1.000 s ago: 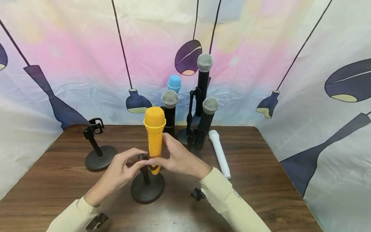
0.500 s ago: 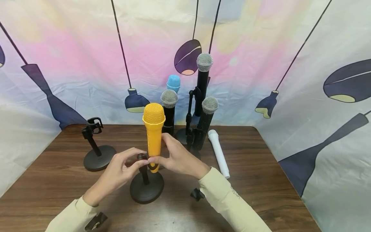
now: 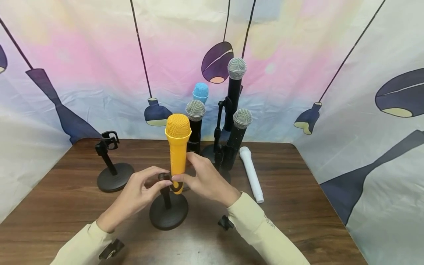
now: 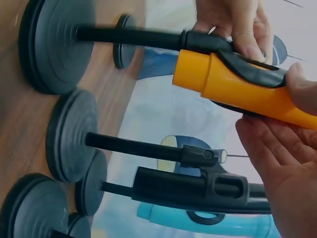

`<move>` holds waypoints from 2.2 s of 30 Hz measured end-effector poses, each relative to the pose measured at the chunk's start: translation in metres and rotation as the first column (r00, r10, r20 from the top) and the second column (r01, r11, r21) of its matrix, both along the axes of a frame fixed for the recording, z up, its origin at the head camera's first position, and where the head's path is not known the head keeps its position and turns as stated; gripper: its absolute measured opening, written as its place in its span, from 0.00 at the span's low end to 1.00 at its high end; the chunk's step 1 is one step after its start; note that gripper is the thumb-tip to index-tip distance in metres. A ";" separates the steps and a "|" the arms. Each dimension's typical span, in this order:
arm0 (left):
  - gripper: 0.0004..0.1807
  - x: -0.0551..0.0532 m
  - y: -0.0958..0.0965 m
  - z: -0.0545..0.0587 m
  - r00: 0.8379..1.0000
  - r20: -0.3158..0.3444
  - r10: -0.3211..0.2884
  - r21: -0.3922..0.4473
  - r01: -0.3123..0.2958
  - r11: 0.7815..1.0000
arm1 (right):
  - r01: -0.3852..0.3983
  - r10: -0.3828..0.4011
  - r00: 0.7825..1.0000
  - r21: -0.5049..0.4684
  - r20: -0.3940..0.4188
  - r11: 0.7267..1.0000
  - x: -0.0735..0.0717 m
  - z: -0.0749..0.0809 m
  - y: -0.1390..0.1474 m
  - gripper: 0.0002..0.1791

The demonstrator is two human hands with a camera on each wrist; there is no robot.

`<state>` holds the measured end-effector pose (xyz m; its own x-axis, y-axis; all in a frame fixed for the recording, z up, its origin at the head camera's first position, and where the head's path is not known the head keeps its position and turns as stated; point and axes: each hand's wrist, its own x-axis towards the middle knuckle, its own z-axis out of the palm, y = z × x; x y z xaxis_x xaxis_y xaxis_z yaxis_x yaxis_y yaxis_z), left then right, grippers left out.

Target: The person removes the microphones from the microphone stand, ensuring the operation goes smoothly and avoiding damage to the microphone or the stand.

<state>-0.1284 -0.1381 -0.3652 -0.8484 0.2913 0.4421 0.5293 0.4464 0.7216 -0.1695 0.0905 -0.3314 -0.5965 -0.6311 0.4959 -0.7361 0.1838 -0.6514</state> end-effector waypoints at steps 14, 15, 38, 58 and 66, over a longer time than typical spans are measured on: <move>0.10 0.002 -0.001 0.000 0.999 -0.019 0.026 -0.019 -0.026 0.999 | 0.002 -0.002 1.000 0.007 -0.031 1.000 0.001 0.004 -0.001 0.27; 0.10 0.002 -0.001 0.000 0.999 -0.017 0.028 -0.020 -0.028 0.999 | 0.004 -0.004 0.999 0.012 -0.037 1.000 0.002 0.004 -0.001 0.26; 0.09 0.000 0.000 0.000 1.000 -0.014 0.015 -0.010 -0.016 1.000 | 0.002 -0.004 0.999 -0.058 -0.044 0.998 0.004 0.002 0.000 0.26; 0.10 0.002 0.001 0.001 0.998 -0.044 0.041 -0.032 -0.042 0.999 | 0.004 -0.014 0.998 -0.186 -0.056 0.983 0.005 0.007 0.002 0.31; 0.10 0.004 -0.003 0.003 0.996 -0.077 0.046 -0.054 -0.050 0.997 | -0.003 -0.004 1.000 -0.273 -0.025 0.962 0.006 0.018 0.006 0.33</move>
